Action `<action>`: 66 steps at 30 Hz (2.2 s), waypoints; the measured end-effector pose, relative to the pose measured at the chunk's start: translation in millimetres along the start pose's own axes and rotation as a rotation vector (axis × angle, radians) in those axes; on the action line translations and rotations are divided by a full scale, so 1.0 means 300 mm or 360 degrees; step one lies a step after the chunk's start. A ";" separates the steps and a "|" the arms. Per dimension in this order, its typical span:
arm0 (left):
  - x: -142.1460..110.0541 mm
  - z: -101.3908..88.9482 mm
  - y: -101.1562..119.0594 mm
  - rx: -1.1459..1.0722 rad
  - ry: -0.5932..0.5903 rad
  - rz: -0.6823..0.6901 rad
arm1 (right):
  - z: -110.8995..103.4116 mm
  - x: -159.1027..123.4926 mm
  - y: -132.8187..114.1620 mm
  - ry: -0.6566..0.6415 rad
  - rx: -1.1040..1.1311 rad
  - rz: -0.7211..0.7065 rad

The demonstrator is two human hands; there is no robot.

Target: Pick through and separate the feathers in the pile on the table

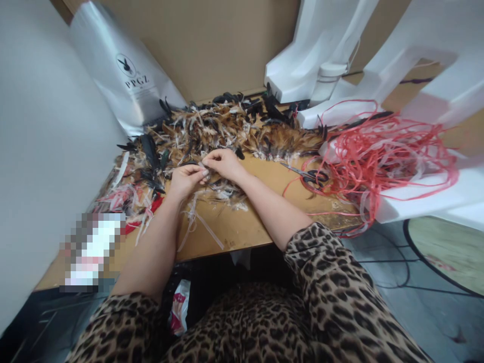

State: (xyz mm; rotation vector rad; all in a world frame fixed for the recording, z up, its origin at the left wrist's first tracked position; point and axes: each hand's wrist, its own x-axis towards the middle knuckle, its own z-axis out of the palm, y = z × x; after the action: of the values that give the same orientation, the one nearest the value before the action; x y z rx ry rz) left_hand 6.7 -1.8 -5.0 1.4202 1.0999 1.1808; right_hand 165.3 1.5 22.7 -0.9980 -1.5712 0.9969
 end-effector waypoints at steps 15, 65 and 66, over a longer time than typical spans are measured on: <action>-0.001 -0.008 0.012 -0.0094 -0.0045 0.0040 | -0.026 0.005 0.021 -0.0169 -0.0451 -0.0088; -0.005 -0.002 -0.004 0.0686 0.0141 0.0529 | 0.020 -0.002 0.054 -0.0144 -0.0681 0.0024; -0.008 0.000 0.000 0.0713 0.0139 0.0542 | 0.018 -0.001 0.053 -0.0138 -0.0657 0.0040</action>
State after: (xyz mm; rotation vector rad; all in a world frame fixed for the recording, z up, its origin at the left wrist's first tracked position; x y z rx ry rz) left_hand 6.4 -4.0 -5.4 1.9766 1.2711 1.2920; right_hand 162.3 5.7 6.9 -1.2695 -1.8868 0.7540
